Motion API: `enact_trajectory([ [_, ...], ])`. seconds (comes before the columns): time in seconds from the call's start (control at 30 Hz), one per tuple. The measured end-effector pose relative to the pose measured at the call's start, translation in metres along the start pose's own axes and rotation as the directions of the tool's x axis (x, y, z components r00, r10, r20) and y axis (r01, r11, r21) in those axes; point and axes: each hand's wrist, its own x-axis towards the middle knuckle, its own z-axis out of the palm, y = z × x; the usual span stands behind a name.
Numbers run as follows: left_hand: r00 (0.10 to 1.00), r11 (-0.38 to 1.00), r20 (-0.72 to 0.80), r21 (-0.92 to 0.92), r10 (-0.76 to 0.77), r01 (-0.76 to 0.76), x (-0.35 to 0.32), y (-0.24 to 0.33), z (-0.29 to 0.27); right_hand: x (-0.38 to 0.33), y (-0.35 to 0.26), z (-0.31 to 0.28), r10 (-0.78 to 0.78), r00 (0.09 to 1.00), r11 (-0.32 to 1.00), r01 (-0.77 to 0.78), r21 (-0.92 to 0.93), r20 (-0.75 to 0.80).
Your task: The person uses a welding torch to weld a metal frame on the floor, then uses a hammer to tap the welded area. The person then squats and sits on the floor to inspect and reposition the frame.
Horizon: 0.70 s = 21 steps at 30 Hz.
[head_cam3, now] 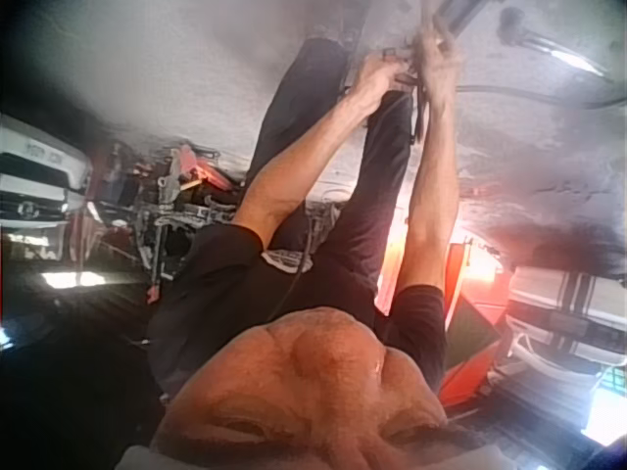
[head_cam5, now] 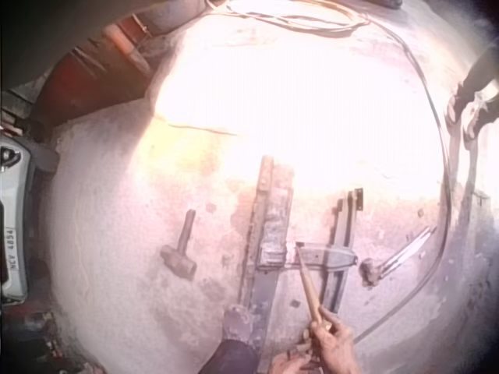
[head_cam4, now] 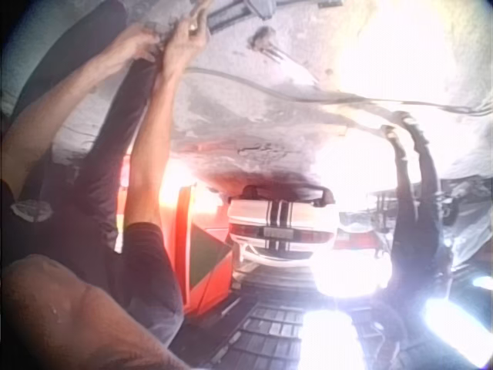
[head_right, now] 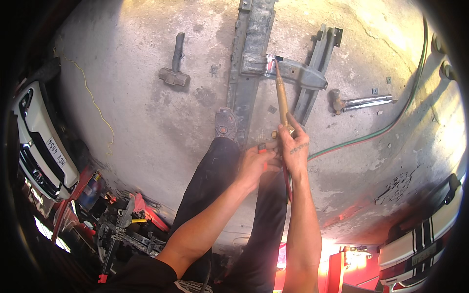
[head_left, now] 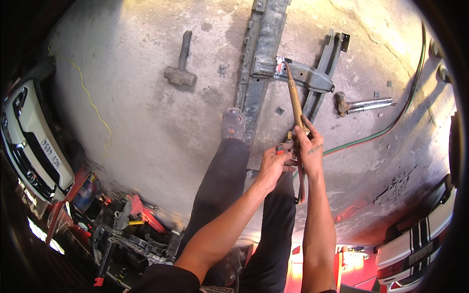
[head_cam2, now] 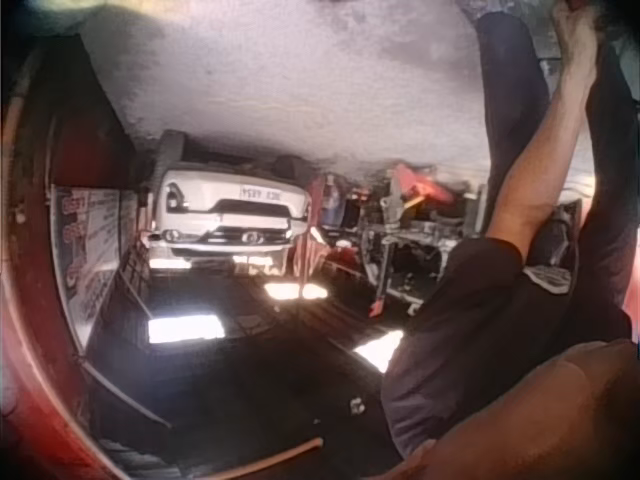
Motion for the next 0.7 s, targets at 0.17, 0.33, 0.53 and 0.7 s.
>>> enact_trajectory([
  [0.17, 1.000, 1.000, -0.009, 0.010, -0.010, 0.010, 0.0001, -0.0002, 0.0006, 0.0008, 0.0042, -0.0012, -0.040, 0.999, 0.999, 0.040, 0.013, 0.011],
  [0.33, 1.000, 1.000, -0.011, 0.009, -0.011, 0.012, -0.0012, 0.0005, 0.0009, -0.0041, 0.0043, -0.0012, 0.007, 1.000, 0.997, -0.008, 0.079, 0.016],
  [0.53, 1.000, 1.000, -0.021, 0.018, -0.019, 0.020, -0.0025, 0.0008, 0.0019, -0.0035, 0.0087, -0.0010, -0.013, 1.000, 0.999, 0.013, 0.050, 0.003],
  [0.7, 1.000, 0.999, -0.015, 0.041, -0.026, 0.027, -0.0014, -0.0013, -0.0033, -0.0079, 0.0041, -0.0001, 0.019, 0.999, 0.998, -0.021, 0.064, 0.026],
])
